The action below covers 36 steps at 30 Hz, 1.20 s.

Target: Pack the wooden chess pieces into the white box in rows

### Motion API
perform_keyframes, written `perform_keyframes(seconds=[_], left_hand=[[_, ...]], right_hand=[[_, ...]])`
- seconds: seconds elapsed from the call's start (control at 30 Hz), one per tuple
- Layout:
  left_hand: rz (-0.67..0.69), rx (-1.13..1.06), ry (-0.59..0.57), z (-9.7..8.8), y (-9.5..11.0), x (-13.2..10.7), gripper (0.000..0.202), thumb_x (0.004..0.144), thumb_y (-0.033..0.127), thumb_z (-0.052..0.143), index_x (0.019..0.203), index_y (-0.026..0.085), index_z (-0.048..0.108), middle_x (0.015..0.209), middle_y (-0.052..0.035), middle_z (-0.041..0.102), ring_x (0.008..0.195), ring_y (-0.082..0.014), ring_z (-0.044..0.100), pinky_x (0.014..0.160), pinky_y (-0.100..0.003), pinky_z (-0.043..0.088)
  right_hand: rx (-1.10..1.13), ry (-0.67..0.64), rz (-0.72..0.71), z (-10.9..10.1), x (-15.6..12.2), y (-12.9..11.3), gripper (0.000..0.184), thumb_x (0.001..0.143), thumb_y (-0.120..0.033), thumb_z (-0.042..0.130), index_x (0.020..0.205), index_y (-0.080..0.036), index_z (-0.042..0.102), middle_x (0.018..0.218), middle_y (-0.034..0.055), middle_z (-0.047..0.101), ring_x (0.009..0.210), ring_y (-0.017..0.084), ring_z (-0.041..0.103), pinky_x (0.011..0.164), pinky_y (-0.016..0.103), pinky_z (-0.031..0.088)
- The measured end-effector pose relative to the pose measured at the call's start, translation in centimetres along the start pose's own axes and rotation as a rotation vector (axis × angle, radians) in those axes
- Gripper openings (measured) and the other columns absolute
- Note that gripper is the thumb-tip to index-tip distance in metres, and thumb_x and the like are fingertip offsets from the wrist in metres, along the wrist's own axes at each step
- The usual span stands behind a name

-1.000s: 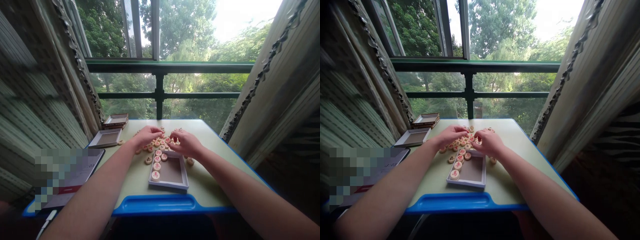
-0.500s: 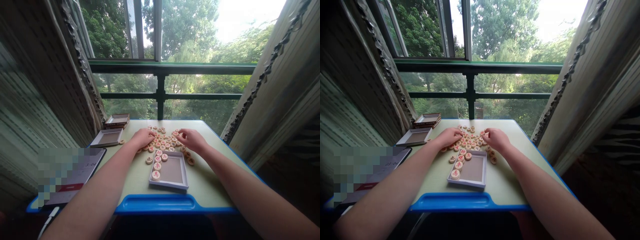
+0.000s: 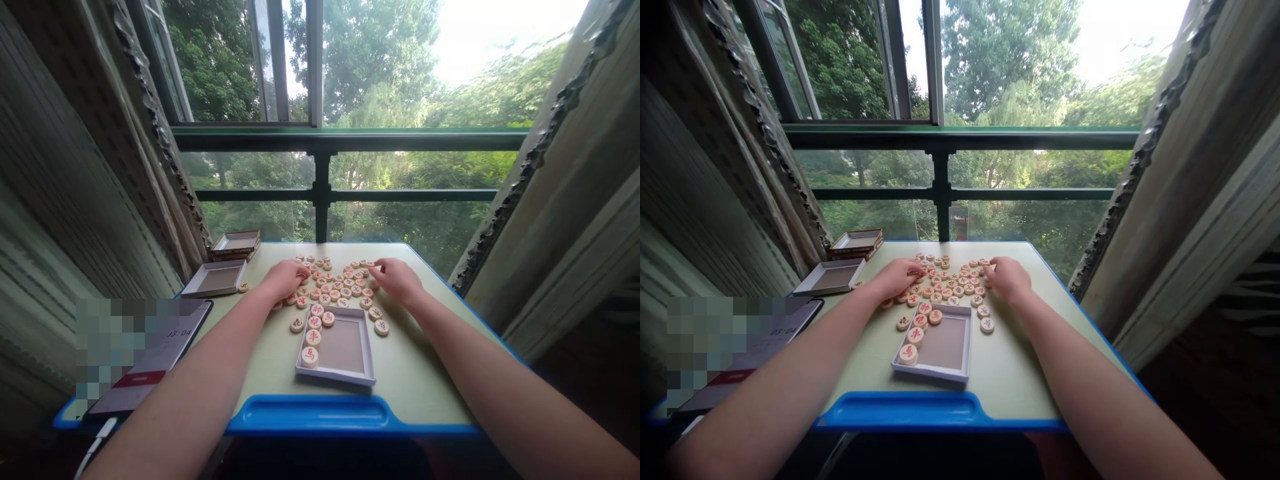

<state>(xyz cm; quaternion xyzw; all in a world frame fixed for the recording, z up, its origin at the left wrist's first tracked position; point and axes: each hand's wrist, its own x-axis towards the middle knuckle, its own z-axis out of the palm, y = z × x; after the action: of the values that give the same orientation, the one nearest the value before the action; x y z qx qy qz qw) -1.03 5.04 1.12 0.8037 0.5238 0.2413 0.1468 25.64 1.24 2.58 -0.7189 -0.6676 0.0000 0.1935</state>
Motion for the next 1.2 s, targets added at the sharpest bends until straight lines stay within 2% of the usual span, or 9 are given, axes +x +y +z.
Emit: perform_keyframes(seconds=[0.1,0.3,0.47,0.63,0.77,0.83,0.93,1.07,1.2], left_hand=[[0.009,0.039,-0.014,-0.1,0.2,-0.1,0.027,0.075,0.039,0.058,0.094,0.026,0.073,0.107,-0.0054,0.068,0.095,-0.0242,0.061,0.084,-0.029,0.045],[0.063,0.144,-0.070,0.2,0.6,0.1,0.038,0.082,0.047,0.046,0.106,0.029,0.069,0.123,-0.0040,0.060,0.115,-0.0266,0.050,0.097,-0.034,0.036],[0.066,0.150,-0.097,0.6,0.8,0.3,0.038,0.085,0.048,0.042,0.107,0.031,0.068,0.128,-0.0015,0.057,0.121,-0.0298,0.044,0.101,-0.040,0.029],[0.079,0.229,-0.074,0.3,1.0,0.2,0.035,0.086,0.042,0.043,0.103,0.027,0.069,0.117,-0.0036,0.064,0.116,-0.0260,0.049,0.098,-0.037,0.032],[0.070,0.301,-0.075,0.3,1.3,0.1,0.040,0.089,0.043,0.035,0.113,0.028,0.063,0.129,-0.0019,0.056,0.121,-0.0262,0.044,0.100,-0.040,0.032],[0.077,0.314,-0.119,0.4,1.4,0.1,0.041,0.091,0.042,0.030,0.114,0.030,0.062,0.133,0.0001,0.053,0.124,-0.0254,0.042,0.101,-0.041,0.031],[0.087,0.322,-0.174,0.3,1.6,0.2,0.040,0.091,0.042,0.029,0.109,0.031,0.064,0.128,0.0012,0.057,0.122,-0.0244,0.045,0.101,-0.042,0.031],[0.120,0.312,-0.139,0.3,1.6,0.2,0.038,0.091,0.040,0.032,0.098,0.029,0.068,0.118,0.0009,0.064,0.115,-0.0223,0.051,0.098,-0.036,0.035],[0.144,0.270,-0.080,0.3,1.5,0.2,0.034,0.088,0.037,0.037,0.093,0.027,0.069,0.110,-0.0001,0.067,0.110,-0.0205,0.055,0.098,-0.033,0.036]], right_hand=[[-0.026,0.007,0.090,-0.1,0.7,1.1,0.039,0.084,-0.039,0.045,0.106,-0.017,0.067,0.106,0.0117,0.068,0.093,0.023,0.061,0.061,0.027,0.038],[-0.045,-0.070,0.214,-0.2,1.5,2.6,0.038,0.079,-0.039,0.050,0.104,-0.017,0.068,0.107,0.0127,0.067,0.096,0.026,0.061,0.064,0.029,0.040],[-0.008,-0.137,0.195,0.5,1.9,3.3,0.040,0.079,-0.037,0.051,0.108,-0.014,0.066,0.108,0.0137,0.066,0.097,0.026,0.060,0.071,0.030,0.042],[0.020,-0.016,0.062,1.0,1.9,3.4,0.042,0.080,-0.033,0.050,0.117,-0.016,0.062,0.114,0.0134,0.061,0.103,0.025,0.056,0.086,0.032,0.041],[-0.020,0.022,-0.076,1.3,1.8,2.9,0.039,0.082,-0.021,0.045,0.117,-0.020,0.063,0.123,0.0095,0.057,0.114,0.026,0.048,0.098,0.034,0.035],[-0.015,-0.033,-0.091,1.5,1.8,2.9,0.039,0.084,-0.019,0.043,0.116,-0.017,0.064,0.123,0.0096,0.059,0.114,0.026,0.049,0.098,0.034,0.035],[0.005,-0.078,-0.087,1.6,1.8,2.9,0.037,0.085,-0.017,0.041,0.114,-0.014,0.064,0.119,0.0103,0.062,0.109,0.023,0.054,0.095,0.030,0.038],[0.048,-0.034,-0.068,1.5,1.7,2.7,0.039,0.084,-0.015,0.046,0.120,-0.015,0.060,0.117,0.0084,0.063,0.099,0.018,0.060,0.090,0.026,0.042],[0.066,0.022,-0.013,0.5,1.8,2.7,0.033,0.081,-0.013,0.050,0.110,-0.015,0.065,0.110,0.0085,0.066,0.097,0.018,0.061,0.086,0.025,0.043]])
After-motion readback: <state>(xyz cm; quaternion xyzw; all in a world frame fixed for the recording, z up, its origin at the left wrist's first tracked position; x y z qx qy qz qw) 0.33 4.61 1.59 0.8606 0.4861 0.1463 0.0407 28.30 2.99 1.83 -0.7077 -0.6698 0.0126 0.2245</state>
